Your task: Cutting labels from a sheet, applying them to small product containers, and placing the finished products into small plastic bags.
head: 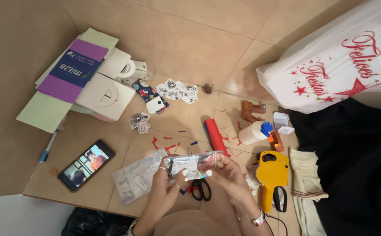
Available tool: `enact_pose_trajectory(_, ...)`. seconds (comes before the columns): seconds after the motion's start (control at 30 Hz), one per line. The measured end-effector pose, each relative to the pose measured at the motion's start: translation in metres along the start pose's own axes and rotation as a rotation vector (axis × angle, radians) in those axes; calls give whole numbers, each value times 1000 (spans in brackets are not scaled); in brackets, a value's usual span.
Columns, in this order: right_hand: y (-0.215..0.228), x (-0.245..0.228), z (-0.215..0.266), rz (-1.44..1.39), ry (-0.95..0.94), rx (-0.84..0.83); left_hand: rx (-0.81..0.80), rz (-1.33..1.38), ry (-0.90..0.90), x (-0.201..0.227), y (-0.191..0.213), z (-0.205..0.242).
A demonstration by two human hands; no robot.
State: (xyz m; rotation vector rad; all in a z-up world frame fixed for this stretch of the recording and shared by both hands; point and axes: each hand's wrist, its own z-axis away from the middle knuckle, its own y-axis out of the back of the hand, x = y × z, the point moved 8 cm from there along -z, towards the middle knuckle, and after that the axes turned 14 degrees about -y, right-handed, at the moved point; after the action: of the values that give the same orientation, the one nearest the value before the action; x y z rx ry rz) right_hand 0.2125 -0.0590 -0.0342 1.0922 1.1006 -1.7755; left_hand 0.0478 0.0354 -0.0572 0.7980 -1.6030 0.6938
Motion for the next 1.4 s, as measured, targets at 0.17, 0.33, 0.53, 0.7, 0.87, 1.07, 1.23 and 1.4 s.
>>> enact_pose_trajectory(0.17, -4, 5, -3, -10, -49, -61, -3, -70, -29, 0, 4, -2)
enact_pose_trajectory(0.33, -11, 3, -8, 14, 17, -97, 41, -9, -74, -8, 6, -3)
enact_pose_trajectory(0.53, 24, 0, -19, 141, 107, 248, 67, 11, -52, -16, 12, -8)
enact_pose_trajectory(0.7, 35, -63, -32, 713, 301, 522, 70, -10, -41, -39, 30, -16)
enact_pose_trajectory(0.87, 83, -95, -84, 1080, 468, 686, 39, -490, -105, -104, 66, -4)
enact_pose_trajectory(1.07, 149, -85, -180, 1342, 367, 738, -115, -938, -138, -192, 81, 24)
enact_pose_trajectory(1.23, 168, -78, -233, 1491, 315, 771, -80, -919, -203, -197, 85, 34)
enact_pose_trajectory(1.4, 186, -64, -264, 1472, 45, 770, 21, -983, -283, -162, 112, 26)
